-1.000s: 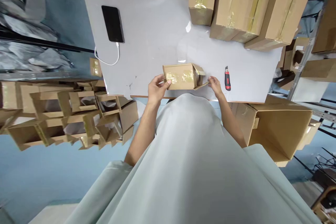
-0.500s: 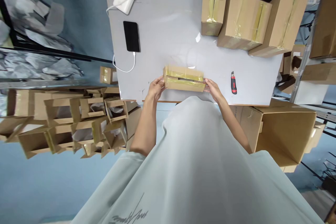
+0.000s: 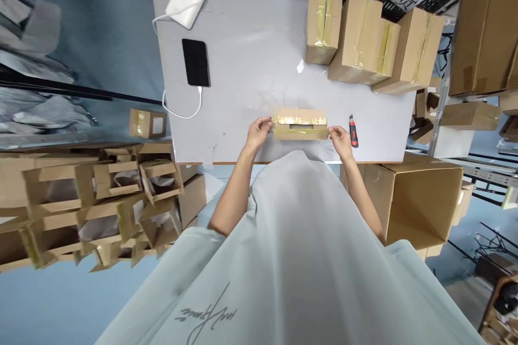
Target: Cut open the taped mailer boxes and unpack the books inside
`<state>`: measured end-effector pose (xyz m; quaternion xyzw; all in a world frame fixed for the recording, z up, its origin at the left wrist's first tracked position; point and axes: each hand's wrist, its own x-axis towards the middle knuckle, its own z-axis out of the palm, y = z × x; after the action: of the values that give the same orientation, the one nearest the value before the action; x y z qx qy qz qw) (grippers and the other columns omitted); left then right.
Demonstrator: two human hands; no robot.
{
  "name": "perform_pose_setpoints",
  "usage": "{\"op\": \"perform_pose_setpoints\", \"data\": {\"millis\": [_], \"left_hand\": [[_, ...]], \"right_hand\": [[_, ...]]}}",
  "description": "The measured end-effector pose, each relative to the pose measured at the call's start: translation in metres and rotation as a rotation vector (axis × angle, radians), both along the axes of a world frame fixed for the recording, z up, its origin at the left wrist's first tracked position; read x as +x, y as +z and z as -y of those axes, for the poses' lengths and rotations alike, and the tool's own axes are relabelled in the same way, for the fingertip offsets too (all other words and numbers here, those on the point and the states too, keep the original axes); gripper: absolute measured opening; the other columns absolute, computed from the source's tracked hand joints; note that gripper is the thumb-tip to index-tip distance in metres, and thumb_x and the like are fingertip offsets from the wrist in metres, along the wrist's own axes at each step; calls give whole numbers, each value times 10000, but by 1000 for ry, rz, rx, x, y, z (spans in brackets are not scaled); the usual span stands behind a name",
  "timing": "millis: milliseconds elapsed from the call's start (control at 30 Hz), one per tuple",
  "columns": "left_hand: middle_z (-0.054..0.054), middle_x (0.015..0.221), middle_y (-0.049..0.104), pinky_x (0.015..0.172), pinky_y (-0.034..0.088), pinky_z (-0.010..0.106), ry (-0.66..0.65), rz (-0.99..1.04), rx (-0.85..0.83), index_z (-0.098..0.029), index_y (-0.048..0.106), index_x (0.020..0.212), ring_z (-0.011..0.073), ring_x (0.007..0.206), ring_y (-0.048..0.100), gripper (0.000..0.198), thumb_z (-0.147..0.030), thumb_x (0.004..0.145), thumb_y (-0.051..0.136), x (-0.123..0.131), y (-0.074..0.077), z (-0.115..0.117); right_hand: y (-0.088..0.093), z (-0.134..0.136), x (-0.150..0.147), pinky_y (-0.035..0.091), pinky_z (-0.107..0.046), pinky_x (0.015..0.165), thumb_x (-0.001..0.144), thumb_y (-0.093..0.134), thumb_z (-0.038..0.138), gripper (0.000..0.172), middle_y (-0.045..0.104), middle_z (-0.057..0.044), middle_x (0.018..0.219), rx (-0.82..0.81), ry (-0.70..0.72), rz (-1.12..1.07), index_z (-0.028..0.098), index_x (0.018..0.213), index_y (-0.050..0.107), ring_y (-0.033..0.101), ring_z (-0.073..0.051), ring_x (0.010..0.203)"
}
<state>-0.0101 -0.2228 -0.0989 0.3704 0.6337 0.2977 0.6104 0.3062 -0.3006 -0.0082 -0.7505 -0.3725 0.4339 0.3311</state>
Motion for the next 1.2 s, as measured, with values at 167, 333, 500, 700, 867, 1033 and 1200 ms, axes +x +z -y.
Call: {"op": "perform_pose_setpoints", "data": {"millis": [167,333,500,700,867,1033,1200], "left_hand": [[101,1101,840,993,617,398,-118,-44,158,-206,798,1138,248,1019,769,391,-567,1019,709,-11,49,16],[73,1124,837,984,608,402,-329,-253,278,-224,805,1145,246,979,752,239,-339,940,764,0,78,38],[105,1234,818,1109,569,496,-537,-440,417,-231,813,1206,323,1136,723,271,-250,955,714,12,84,57],[143,1542,725,1157,526,567,-827,-485,526,-230,756,1504,383,1274,642,537,-186,1017,533,37,82,61],[225,1326,752,1115,494,613,-905,-647,508,-226,795,1422,440,1297,590,457,-240,1076,497,52,83,63],[228,1288,707,1097,473,634,-864,-730,485,-240,837,1238,455,1288,572,349,-271,1099,519,50,94,72],[255,1480,638,1128,455,661,-701,-860,431,-207,724,1458,499,1376,526,427,-313,1048,670,33,108,74]], "right_hand": [[14,5,-7,621,-420,982,998,577,706,497,826,-86,924,-6,121,76,239,909,722,780,-264,950],[20,4,-4,625,-408,956,1025,630,516,379,843,-75,896,-157,340,134,201,1083,834,795,-272,922],[22,-6,-5,619,-473,1072,1054,618,378,674,835,-47,1018,-102,452,177,228,1710,578,767,-269,944],[15,-30,-21,579,-574,1147,1079,590,283,710,696,-200,1462,-111,609,557,237,1779,479,745,-391,1208],[13,-49,-20,579,-505,1116,1171,407,285,563,662,-217,1449,-19,684,696,187,1704,558,730,-362,1189],[14,-77,-8,569,-481,1109,1211,354,363,499,697,-180,1377,85,643,683,192,1532,696,714,-339,1193],[-6,-110,-9,551,-595,1174,1195,387,363,513,688,-215,1457,96,597,588,167,1602,630,689,-400,1310]]}}
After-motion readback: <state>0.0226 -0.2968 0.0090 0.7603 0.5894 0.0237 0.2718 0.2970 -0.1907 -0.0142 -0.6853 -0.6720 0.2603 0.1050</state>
